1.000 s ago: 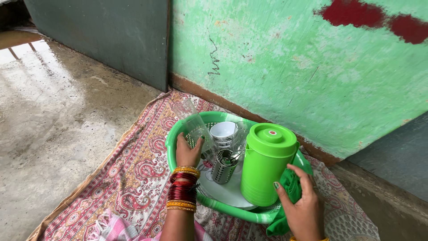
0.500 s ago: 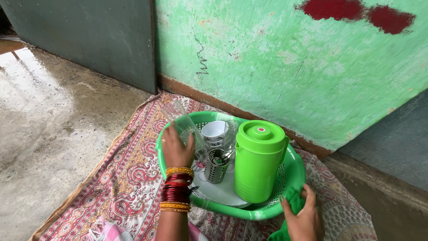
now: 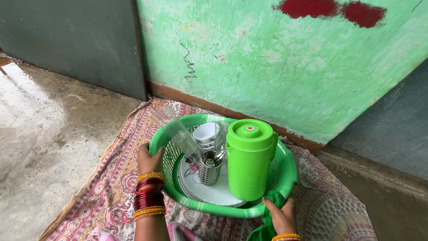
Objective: The person wipes plates, bowls, glasses, a cutlery holder, and a pitcher with a cloth and arranges them inside a basket.
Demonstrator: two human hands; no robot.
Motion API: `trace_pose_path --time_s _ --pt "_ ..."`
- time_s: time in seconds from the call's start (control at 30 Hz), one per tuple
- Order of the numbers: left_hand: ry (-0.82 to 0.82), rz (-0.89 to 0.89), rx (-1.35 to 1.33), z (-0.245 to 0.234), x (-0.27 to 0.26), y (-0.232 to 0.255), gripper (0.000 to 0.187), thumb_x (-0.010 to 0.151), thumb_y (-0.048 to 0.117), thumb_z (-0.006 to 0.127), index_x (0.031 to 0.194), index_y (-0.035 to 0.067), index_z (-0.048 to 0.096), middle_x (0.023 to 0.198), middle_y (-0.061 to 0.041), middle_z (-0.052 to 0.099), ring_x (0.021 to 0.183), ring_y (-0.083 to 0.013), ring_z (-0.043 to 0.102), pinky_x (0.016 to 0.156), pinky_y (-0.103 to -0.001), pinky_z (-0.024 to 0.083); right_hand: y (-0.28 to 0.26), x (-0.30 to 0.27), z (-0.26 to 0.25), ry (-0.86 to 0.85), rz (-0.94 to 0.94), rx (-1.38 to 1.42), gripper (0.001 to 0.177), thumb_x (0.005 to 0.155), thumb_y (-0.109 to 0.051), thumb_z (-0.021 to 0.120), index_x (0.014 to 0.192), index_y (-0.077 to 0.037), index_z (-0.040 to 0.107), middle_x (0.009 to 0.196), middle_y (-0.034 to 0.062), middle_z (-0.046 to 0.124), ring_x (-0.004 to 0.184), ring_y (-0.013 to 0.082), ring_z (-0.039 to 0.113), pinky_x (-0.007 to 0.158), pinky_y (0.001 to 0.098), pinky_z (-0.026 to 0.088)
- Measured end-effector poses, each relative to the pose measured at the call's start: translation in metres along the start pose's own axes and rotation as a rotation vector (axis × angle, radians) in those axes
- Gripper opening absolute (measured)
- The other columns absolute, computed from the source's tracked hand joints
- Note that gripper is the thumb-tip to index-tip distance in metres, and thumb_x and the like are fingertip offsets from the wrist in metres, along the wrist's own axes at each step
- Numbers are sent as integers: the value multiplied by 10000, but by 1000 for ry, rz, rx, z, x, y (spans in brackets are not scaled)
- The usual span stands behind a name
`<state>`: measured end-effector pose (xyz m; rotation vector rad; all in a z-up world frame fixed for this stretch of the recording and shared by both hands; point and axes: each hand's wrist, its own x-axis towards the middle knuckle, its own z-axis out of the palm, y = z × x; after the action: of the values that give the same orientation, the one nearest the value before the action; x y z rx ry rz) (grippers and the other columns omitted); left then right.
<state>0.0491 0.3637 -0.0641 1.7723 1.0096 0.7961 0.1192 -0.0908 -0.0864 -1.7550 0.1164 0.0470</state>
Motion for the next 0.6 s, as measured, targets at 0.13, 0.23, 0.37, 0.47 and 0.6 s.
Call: trace_pose_path --time_s 0.13,0.23,0.37,0.47,0.6 --pt "88 -12 30 -11 -14 13 507 776 274 820 1126 -55 657 1008 -212 736 892 -350 737 817 -427 567 7 44 -13 -21 -4 -72 482 705 -154 828 1086 40 606 963 154 725 831 289 706 814 435 564" --pt "21 -146 283 -35 -31 39 454 833 380 836 979 -38 737 858 -216 733 801 -346 724 790 -438 567 -1 84 -34 -129 23 -103 436 716 -140 809 1071 36 627 958 167 700 819 305 690 794 474 576" --pt "-554 -379 264 -63 -51 67 518 936 409 694 883 -97 787 686 -197 765 565 -277 761 676 -422 640 -28 139 -56 -181 126 -415 376 752 -108 804 1090 22 705 1002 197 732 858 310 704 829 468 574" --pt "-907 -448 167 -72 -55 70 498 958 387 671 922 -104 746 689 -201 782 556 -272 765 630 -435 648 -37 178 -68 -246 183 -243 469 718 -49 775 1167 -77 643 1011 163 756 861 299 744 826 476 611" --pt "-1072 -446 116 -54 -42 36 390 965 339 601 1065 5 776 870 -196 826 689 -241 795 684 -360 662 -40 208 -74 -318 72 -174 402 743 -62 789 1115 55 694 976 211 779 806 333 756 779 501 620"
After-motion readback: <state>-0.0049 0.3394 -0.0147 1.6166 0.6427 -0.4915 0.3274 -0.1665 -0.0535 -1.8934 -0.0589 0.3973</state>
